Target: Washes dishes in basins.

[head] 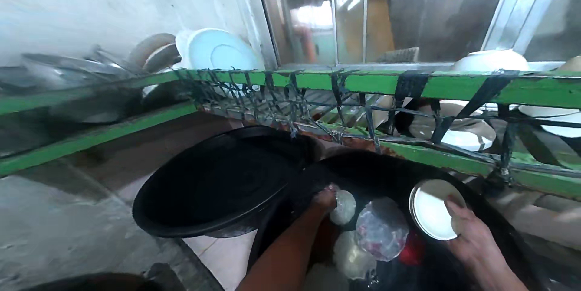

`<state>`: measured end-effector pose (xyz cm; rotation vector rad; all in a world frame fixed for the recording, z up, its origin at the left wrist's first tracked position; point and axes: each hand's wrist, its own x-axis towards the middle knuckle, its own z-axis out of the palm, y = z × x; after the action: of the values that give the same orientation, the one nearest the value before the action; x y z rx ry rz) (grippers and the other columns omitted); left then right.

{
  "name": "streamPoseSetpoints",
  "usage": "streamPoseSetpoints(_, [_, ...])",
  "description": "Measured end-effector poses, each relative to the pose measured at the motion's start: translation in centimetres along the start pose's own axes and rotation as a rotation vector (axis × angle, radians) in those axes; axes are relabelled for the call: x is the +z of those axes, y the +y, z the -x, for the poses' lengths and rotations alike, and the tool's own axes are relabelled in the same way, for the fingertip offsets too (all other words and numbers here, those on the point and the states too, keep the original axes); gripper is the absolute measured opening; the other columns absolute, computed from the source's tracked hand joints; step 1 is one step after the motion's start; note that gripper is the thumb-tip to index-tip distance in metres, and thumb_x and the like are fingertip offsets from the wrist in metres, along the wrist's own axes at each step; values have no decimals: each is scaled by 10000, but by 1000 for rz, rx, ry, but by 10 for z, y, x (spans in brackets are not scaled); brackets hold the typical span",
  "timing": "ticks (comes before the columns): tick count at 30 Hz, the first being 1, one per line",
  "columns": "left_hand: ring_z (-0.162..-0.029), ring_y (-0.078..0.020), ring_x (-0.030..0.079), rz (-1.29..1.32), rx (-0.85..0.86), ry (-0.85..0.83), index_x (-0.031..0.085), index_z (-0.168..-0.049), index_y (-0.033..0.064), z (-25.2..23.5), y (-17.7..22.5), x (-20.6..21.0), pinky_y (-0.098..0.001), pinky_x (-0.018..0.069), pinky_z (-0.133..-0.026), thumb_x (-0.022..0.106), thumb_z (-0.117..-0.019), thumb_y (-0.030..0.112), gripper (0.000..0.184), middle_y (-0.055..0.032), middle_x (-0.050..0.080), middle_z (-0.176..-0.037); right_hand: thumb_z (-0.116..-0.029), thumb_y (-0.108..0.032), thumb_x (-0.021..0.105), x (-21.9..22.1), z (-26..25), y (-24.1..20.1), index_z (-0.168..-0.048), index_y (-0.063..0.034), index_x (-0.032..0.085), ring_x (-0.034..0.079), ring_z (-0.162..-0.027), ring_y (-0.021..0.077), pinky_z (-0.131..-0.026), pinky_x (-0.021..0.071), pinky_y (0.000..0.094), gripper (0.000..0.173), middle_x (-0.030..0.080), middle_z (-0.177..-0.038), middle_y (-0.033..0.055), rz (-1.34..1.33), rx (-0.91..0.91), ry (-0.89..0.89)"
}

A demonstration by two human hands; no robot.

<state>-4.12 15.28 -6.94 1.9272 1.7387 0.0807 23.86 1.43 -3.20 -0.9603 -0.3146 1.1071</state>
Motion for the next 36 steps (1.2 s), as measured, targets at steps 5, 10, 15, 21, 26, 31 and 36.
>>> streamPoseSetpoints(5, [-1246, -358, 605, -209, 207, 203, 601, -1406, 209, 14, 32, -25, -588, 500, -1010, 547, -1026, 125, 393, -114, 609, -1397, -1065, -127, 433, -2, -2, 2, -1312, -67, 512, 723, -905, 220, -746, 631, 432, 267, 697, -1039, 129, -72, -1, -102])
streamPoseSetpoints(10, [-1186, -393, 632, -197, 349, 312, 669, -1293, 81, 55, 86, -45, -595, 500, -990, 469, -1074, 169, 309, -183, 651, -1303, -1077, -136, 382, 1, 5, -1, -1258, -82, 529, 726, -898, 203, -752, 634, 419, 239, 704, -1018, 105, -159, 9, -152])
streamPoseSetpoints(15, [-1082, -358, 678, 262, 486, 340, 702, -1202, 63, 70, 128, -20, -582, 533, -934, 581, -1045, 263, 282, -185, 699, -1182, -1074, -133, 373, 2, 9, -2, -1233, -61, 553, 732, -904, 238, -764, 636, 443, 250, 714, -1016, 138, -220, 44, -209])
streamPoseSetpoints(21, [-1127, -341, 670, -7, 755, 384, 676, -1240, -20, 86, 167, -11, -473, 511, -1008, 501, -1063, 87, 271, -209, 697, -1185, -1064, -120, 384, -4, 1, 3, -1298, -72, 519, 719, -955, 252, -801, 623, 463, 275, 700, -1069, 150, -231, 42, -245])
streamPoseSetpoints(26, [-1195, -347, 639, 71, 725, 468, 688, -1190, -62, 73, 162, -24, -474, 464, -1068, 494, -1069, 118, 291, -233, 692, -1203, -1102, -172, 354, 3, 6, -1, -1274, -89, 531, 718, -925, 202, -775, 625, 419, 260, 700, -1030, 101, -174, 3, -151])
streamPoseSetpoints(31, [-979, -220, 625, 730, 356, -34, 589, -1336, 0, 78, 153, -35, -383, 522, -819, 373, -1122, 349, 463, -186, 639, -1190, -1094, -202, 410, 4, 8, 1, -1356, -92, 517, 708, -964, 203, -788, 620, 422, 303, 686, -1094, 109, -10, 12, -128])
streamPoseSetpoints(36, [-677, -161, 556, 306, 135, -203, 628, -1167, -15, 41, 95, -26, -341, 493, -635, 452, -1100, 287, 356, -97, 609, -862, -1105, -240, 337, -1, 5, -2, -1228, -108, 575, 719, -846, 161, -691, 625, 368, 299, 709, -964, 69, -20, 23, -165])
